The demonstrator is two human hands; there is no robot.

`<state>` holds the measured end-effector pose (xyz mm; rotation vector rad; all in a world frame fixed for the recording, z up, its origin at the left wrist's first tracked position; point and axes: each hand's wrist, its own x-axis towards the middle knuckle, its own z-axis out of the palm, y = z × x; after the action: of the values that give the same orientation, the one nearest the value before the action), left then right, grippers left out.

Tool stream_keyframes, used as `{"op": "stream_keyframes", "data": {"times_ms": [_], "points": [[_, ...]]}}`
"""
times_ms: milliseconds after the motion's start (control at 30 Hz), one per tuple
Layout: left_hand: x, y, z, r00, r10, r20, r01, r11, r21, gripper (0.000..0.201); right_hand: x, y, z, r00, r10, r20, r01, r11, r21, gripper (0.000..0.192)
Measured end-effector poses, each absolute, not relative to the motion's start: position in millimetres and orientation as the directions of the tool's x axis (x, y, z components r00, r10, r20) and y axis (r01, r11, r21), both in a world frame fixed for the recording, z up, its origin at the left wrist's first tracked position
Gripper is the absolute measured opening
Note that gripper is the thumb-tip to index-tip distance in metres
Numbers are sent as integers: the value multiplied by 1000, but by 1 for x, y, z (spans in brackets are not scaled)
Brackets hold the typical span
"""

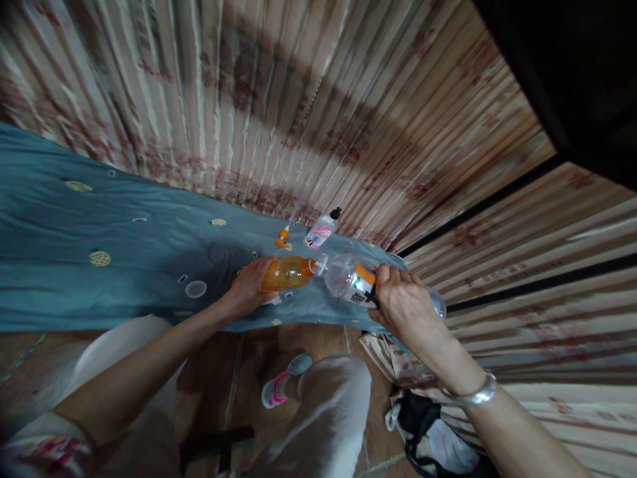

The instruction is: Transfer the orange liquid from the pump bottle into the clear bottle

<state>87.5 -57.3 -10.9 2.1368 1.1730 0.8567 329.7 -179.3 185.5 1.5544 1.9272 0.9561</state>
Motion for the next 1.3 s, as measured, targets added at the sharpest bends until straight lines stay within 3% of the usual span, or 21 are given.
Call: {"op": "stream_keyframes", "data": {"times_ms": [733, 1300], "points": [[86, -60, -1, 446, 860, 249, 517, -474, 713, 68, 328, -181, 187, -238, 970, 42, 626, 120, 770, 44], [87, -57, -9, 449, 834, 321, 506, -533, 679, 70, 324, -180, 191, -221, 975, 36, 627, 114, 770, 43]]}}
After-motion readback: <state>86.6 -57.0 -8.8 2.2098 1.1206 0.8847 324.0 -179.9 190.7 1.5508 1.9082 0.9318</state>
